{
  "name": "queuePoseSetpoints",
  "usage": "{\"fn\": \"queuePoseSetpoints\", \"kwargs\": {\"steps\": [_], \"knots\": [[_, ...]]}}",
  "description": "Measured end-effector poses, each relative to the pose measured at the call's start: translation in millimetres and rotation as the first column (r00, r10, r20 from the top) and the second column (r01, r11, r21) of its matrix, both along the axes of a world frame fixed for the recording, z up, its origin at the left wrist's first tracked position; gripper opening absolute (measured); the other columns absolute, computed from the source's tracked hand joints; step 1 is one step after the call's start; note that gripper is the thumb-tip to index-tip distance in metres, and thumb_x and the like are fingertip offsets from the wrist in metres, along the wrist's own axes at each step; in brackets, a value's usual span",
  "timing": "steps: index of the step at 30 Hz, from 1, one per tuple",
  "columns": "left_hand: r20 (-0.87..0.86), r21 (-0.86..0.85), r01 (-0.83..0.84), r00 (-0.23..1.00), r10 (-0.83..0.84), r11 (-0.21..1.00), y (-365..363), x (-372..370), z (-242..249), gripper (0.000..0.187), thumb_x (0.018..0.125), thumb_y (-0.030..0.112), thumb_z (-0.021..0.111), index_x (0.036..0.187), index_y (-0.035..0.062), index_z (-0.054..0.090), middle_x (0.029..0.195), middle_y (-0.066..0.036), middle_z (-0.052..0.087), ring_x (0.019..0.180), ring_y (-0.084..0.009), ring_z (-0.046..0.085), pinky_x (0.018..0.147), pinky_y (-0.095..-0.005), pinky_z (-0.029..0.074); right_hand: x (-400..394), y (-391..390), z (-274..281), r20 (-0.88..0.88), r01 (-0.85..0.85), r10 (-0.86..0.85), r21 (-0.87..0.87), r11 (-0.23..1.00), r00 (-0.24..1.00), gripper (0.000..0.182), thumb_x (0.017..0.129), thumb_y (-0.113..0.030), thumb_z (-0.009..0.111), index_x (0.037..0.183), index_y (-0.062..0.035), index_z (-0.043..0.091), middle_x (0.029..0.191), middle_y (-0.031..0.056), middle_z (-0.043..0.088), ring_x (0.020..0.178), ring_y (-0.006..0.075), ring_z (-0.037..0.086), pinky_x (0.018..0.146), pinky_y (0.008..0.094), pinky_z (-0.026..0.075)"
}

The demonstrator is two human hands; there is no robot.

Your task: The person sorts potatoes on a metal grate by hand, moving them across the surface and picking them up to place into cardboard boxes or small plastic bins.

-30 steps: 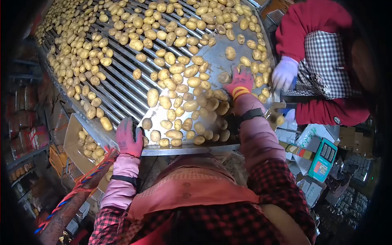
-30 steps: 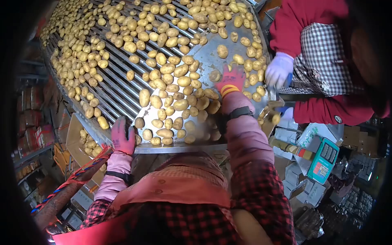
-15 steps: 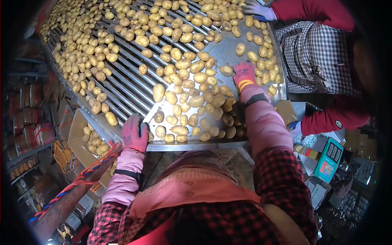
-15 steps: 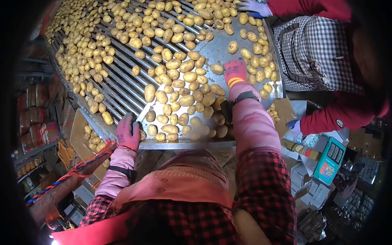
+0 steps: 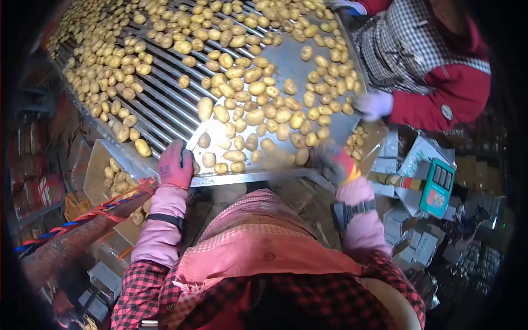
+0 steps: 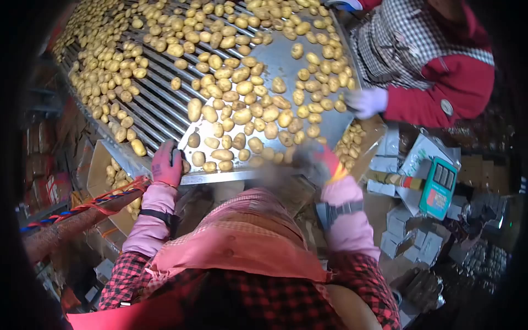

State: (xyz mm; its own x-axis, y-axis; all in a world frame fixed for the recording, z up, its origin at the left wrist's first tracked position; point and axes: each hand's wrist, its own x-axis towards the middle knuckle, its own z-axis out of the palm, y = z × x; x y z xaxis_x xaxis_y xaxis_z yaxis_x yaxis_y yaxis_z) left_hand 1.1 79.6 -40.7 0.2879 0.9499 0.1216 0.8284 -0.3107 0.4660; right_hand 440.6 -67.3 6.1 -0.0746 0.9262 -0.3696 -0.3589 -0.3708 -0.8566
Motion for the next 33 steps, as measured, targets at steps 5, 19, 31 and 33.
{"fn": "queuePoseSetpoints", "kwargs": {"steps": [5, 19, 31, 33], "knots": [[0.038, 0.004, -0.048, 0.998, 0.048, 0.999, -2, 4, -3, 0.043, 0.088, 0.026, 0.061, 0.124, 0.0013, 0.058, 0.123, -0.024, 0.059, 0.112, -0.0415, 0.056, 0.098, -0.0476, 0.043, 7, -161, -62, 0.498, -0.383, 0.541, -0.389, 0.838, 0.678, 0.039, 0.09, -0.039, 0.063, 0.112, -0.0068, 0.059, 0.107, 0.0102, 0.061, 0.1, 0.0272, 0.058, 0.086, 0.0369, 0.047], [0.148, 0.122, 0.042, 0.987, -0.06, 0.992, -9, 23, 10, 0.054, 0.082, 0.022, 0.068, 0.131, 0.0061, 0.055, 0.134, -0.023, 0.052, 0.123, -0.0419, 0.049, 0.105, -0.0488, 0.038, -61, 22, -30, 0.995, -0.234, -0.022, -0.002, 0.972, -0.098, 0.065, 0.077, -0.032, 0.069, 0.135, -0.0073, 0.053, 0.132, 0.0244, 0.051, 0.122, 0.0434, 0.049, 0.102, 0.0486, 0.041], [-0.086, 0.134, -0.059, 0.994, 0.071, 0.989, -7, -2, 5, 0.05, 0.086, 0.021, 0.064, 0.13, -0.0001, 0.053, 0.13, -0.024, 0.054, 0.12, -0.0411, 0.05, 0.105, -0.0491, 0.037, -61, 148, -54, 0.976, -0.294, 0.029, -0.094, 0.951, -0.217, 0.091, 0.082, -0.061, 0.06, 0.152, -0.0119, 0.027, 0.153, 0.0199, 0.033, 0.144, 0.0337, 0.025, 0.116, 0.0492, 0.02], [-0.096, 0.145, -0.064, 0.992, 0.078, 0.987, -6, -3, 4, 0.05, 0.086, 0.021, 0.064, 0.129, -0.0007, 0.053, 0.129, -0.024, 0.054, 0.12, -0.0413, 0.05, 0.105, -0.0491, 0.037, -56, 153, -52, 0.975, -0.276, -0.106, 0.049, 0.96, -0.194, 0.075, 0.083, -0.052, 0.063, 0.143, -0.0105, 0.042, 0.143, 0.0182, 0.043, 0.132, 0.0351, 0.04, 0.109, 0.0471, 0.032]]}}
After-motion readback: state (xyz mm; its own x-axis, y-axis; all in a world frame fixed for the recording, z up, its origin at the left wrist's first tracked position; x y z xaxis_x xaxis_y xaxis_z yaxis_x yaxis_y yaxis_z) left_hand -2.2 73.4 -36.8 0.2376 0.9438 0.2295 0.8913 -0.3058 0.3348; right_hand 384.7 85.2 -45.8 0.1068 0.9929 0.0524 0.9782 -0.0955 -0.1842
